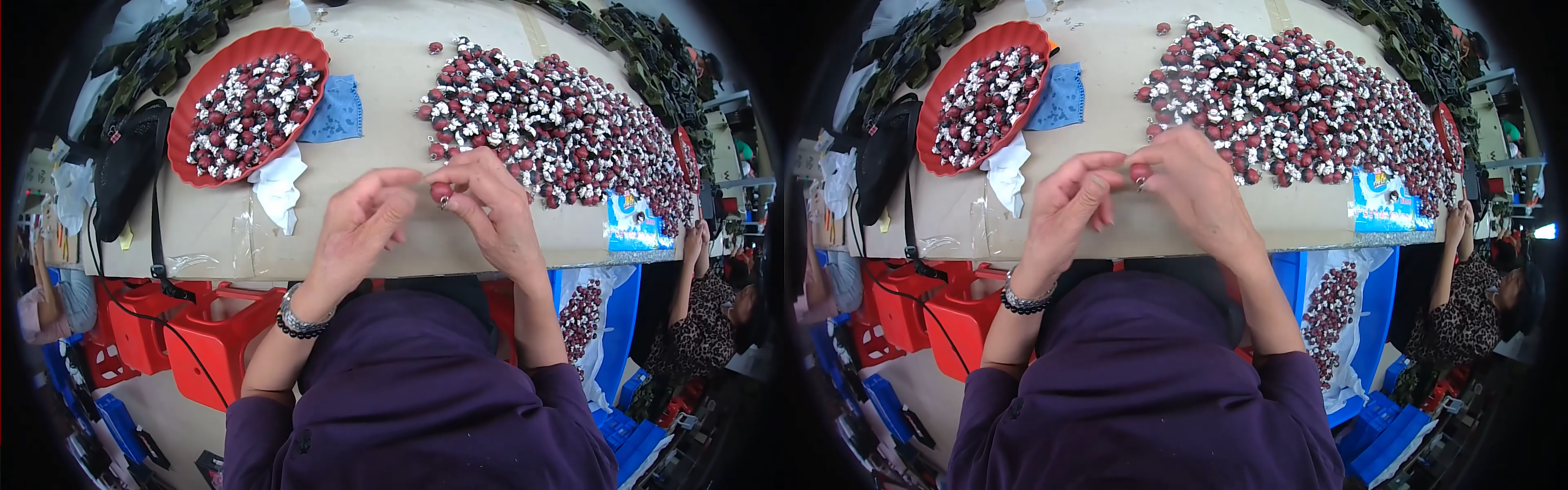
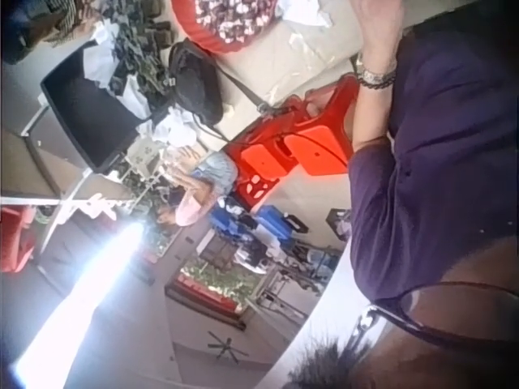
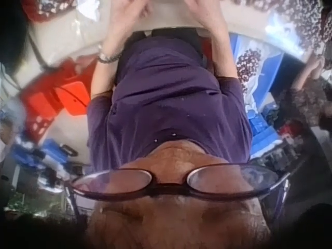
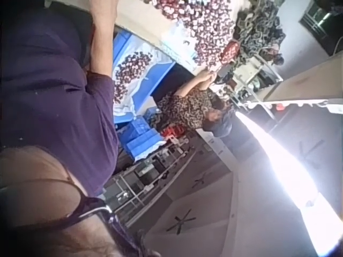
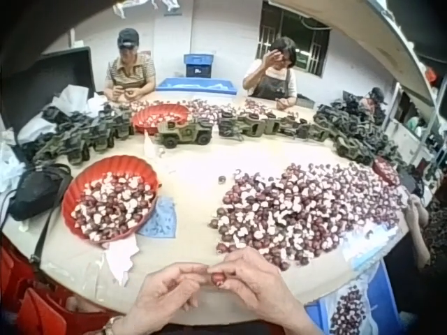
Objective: The person gathers figurine pieces across the workbench by hand, then assembles the figurines by fitting the components together by hand.
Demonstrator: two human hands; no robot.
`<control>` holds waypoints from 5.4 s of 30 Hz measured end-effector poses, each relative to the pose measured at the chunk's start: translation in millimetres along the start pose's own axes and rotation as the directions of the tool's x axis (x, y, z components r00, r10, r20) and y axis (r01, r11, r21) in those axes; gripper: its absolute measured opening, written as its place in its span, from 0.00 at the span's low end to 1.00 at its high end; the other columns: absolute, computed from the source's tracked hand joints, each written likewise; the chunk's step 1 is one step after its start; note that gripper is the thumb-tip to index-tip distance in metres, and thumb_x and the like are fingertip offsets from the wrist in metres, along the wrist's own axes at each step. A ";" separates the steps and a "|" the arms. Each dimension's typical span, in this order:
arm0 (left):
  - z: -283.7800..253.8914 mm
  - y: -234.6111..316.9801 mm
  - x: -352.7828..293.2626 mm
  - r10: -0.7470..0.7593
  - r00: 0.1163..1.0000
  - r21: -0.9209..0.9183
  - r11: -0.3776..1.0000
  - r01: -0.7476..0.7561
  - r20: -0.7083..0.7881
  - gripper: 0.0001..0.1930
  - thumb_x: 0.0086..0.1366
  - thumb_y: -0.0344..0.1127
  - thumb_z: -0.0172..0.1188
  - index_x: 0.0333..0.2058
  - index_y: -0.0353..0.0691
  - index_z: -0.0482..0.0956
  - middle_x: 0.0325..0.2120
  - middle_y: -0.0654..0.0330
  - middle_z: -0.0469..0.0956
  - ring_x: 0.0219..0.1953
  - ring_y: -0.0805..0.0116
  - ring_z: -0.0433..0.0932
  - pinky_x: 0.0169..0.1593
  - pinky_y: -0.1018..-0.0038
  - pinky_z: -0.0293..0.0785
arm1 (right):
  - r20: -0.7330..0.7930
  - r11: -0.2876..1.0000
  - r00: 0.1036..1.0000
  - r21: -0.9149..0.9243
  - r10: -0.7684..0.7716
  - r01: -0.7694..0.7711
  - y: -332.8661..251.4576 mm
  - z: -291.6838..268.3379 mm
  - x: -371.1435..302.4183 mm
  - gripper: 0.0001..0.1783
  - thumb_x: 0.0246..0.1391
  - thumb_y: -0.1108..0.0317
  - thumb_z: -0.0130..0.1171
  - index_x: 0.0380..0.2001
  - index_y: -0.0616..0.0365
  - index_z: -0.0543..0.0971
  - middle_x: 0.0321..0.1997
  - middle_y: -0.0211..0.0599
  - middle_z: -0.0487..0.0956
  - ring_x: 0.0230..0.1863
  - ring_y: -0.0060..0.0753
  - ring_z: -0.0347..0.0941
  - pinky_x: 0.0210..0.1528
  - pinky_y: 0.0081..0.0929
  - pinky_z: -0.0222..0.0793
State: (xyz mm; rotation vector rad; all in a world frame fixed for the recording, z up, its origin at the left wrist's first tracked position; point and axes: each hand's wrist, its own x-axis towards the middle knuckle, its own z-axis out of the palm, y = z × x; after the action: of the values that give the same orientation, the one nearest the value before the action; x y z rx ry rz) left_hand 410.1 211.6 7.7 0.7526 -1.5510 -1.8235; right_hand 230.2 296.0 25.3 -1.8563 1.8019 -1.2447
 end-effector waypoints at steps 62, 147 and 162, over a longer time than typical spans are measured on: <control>-6.6 -26.3 -19.5 -0.238 0.908 -0.778 0.469 0.418 0.344 0.19 0.72 0.40 0.45 0.54 0.34 0.69 0.34 0.59 0.76 0.27 0.70 0.73 0.22 0.79 0.67 | -0.101 0.986 0.994 -0.154 0.042 -0.058 9.4 19.5 12.9 0.10 0.50 0.75 0.62 0.38 0.59 0.79 0.37 0.30 0.77 0.38 0.30 0.71 0.39 0.30 0.67; 9.0 -22.7 -25.6 -0.237 0.911 -0.695 0.591 0.410 0.336 0.16 0.72 0.41 0.49 0.49 0.36 0.72 0.32 0.60 0.78 0.19 0.76 0.71 0.14 0.83 0.60 | -0.026 0.991 0.998 0.129 0.051 -0.048 -0.6 -13.7 -16.0 0.14 0.45 0.80 0.63 0.39 0.60 0.81 0.38 0.36 0.75 0.35 0.27 0.73 0.35 0.22 0.69; 2.7 -21.8 -24.9 -0.079 0.878 -0.822 0.319 0.472 0.473 0.18 0.68 0.39 0.43 0.45 0.28 0.72 0.39 0.47 0.78 0.15 0.59 0.74 0.15 0.74 0.69 | -0.116 0.787 0.984 -0.591 0.134 -0.176 17.9 -15.2 -33.8 0.17 0.41 0.76 0.66 0.38 0.58 0.77 0.36 0.38 0.74 0.40 0.44 0.71 0.39 0.37 0.68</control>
State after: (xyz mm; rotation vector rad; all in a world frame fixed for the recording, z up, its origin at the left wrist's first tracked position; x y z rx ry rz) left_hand 422.0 234.9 -12.7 0.0931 -0.2438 -2.7638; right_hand 211.9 328.9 8.8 -1.9035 2.5501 -0.7198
